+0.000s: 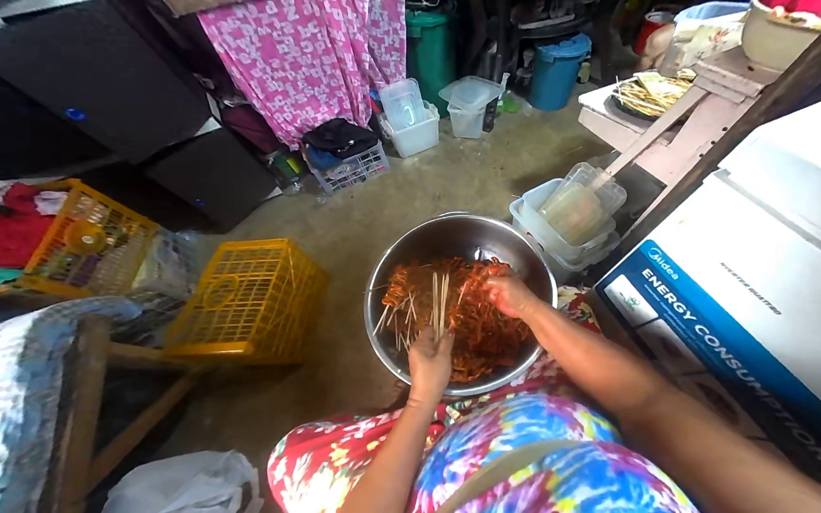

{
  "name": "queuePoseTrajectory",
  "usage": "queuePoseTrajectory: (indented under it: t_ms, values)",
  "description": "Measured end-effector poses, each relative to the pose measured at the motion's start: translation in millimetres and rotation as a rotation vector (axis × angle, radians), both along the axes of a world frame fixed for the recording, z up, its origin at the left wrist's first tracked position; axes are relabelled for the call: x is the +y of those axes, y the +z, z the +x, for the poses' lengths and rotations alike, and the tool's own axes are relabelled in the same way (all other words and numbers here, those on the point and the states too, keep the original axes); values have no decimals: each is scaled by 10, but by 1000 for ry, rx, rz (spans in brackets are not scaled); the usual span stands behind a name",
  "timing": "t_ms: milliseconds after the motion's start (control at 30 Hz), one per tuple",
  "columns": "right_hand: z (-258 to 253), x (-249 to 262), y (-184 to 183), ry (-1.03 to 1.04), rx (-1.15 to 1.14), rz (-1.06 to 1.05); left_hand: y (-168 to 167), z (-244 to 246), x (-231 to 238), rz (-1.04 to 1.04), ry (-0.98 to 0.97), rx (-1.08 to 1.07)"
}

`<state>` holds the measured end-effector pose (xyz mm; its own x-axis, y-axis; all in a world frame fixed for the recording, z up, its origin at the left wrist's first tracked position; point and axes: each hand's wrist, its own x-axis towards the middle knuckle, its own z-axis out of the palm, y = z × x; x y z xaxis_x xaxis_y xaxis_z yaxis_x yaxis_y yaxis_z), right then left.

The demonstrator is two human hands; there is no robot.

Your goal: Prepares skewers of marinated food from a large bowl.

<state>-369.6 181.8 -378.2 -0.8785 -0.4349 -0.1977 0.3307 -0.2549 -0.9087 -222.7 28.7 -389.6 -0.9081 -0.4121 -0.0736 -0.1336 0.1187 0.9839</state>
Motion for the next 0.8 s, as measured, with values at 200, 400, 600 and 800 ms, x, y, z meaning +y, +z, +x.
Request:
queuePoseTrajectory:
  t_ms: [200, 400, 600, 800]
  values:
    - [-34, 16, -19, 57, -40, -12, -36, 9, 3, 38, -10, 55]
    - [-12, 32, 31, 100, -117, -22, -25, 15, 6, 34, -40, 77]
    - [-29, 49, 25, 124, -118, 17, -33, 5, -14, -7, -60, 50]
    - [-15, 63, 13, 135, -128, 42, -21, 14, -16, 7, -50, 41]
